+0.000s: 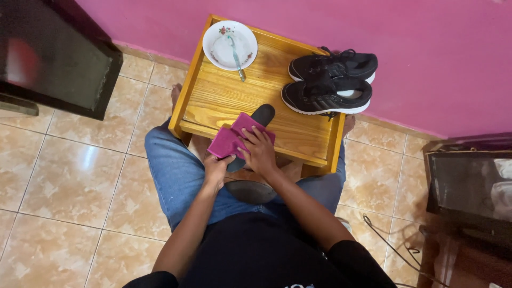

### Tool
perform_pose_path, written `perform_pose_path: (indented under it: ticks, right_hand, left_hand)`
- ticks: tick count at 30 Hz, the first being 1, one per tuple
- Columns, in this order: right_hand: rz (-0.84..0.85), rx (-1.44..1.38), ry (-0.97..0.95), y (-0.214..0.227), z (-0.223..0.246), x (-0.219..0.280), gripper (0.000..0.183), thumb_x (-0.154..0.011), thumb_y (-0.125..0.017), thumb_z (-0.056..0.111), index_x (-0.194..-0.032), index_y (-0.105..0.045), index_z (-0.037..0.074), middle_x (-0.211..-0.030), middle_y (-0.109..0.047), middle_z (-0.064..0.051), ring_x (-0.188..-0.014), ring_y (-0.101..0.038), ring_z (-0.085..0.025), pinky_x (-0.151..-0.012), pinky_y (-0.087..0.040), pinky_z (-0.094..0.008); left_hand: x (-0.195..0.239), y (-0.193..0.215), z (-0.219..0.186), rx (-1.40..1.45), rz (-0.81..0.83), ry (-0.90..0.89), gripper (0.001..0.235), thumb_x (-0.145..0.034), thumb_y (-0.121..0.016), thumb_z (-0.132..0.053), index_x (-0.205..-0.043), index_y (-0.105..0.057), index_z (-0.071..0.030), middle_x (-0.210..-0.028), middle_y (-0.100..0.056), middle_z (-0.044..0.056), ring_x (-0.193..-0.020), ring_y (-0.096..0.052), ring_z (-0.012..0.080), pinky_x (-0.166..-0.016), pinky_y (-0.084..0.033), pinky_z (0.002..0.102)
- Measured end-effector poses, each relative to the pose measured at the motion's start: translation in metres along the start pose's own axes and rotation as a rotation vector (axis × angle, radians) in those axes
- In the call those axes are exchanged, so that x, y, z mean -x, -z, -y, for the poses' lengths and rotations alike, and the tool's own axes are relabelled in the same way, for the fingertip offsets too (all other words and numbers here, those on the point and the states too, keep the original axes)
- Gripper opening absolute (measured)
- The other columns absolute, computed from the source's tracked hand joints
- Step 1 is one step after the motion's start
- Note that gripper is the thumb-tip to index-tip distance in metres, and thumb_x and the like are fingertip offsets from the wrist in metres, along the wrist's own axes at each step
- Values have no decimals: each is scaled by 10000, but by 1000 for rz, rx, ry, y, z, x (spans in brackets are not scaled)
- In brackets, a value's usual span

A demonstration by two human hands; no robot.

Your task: The person cleans a black shoe insole using a toothbrush and a cleaning solution from a white bowl. They scrub the insole thoroughly and then wipe it with a pink cloth. A pair of black sneakers is visible on the table nearby.

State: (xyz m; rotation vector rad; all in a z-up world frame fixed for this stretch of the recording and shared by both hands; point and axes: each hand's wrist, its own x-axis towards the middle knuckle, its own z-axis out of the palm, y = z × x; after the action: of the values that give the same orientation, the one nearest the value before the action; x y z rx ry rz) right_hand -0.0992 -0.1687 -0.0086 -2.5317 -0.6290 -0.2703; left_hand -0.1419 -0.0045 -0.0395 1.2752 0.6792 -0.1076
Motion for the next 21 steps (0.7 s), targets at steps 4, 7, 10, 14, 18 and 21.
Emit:
perform_pose_path:
  ticks: [4,7,10,14,18,21]
  right_hand:
    - [-118,52,20,-13,-9,-6,308,-996,-632,414,-1037,-758,136,-1290,-700,-21,-1260,-609,-324,-966,-483,-520]
    - [-159,68,-9,-24,-35,-15,358,-1019,-570,466,-976,-739,154,-1184,-691,15,-1160,-614,-269,-898,-468,-459]
    - [-272,27,-112,-35,-71,-30,223,-910,-723,325,-859,-734,108,-1031,-670,-51,-958,-654,-322,-823,-532,-449]
    - [-272,103,-216,-6,-53,-42,187,-932,-704,291,-957,-731,107,-1056,-642,-73,-980,-661,-305,-818,-553,-398]
    - [-200,-107,-131,9,-19,-40,215,-982,-682,244,-906,-690,43,-1063,-625,-124,-972,-675,-367,-808,-573,-431]
    - [-63,96,101,-18,-2,-16,256,-850,-743,353,-1056,-733,202,-1090,-598,-34,-974,-684,-248,-775,-564,-339]
  left_hand:
    - [-11,5,17,-63,19,-1,322,-797,-877,-73,-1105,-804,-135,-947,-781,111,-784,-744,232,-570,-616,342]
    - [1,-2,-1,-11,61,4,397,-808,-823,-34,-1196,-739,-33,-869,-739,103,-644,-726,207,-443,-566,254]
    - [7,-8,-14,85,47,40,443,-795,-828,3,-1227,-729,-12,-981,-763,152,-806,-745,250,-601,-628,347]
    - [13,-9,-21,-39,46,28,446,-839,-823,-44,-1266,-706,7,-1058,-757,203,-933,-742,309,-716,-642,416]
    - [9,-9,-19,-145,46,52,528,-836,-859,-136,-1313,-680,4,-1177,-729,220,-1125,-686,347,-877,-602,486]
    - [-40,7,67,-125,6,-19,386,-763,-875,-99,-1129,-768,-43,-1019,-776,147,-1022,-713,273,-812,-612,456]
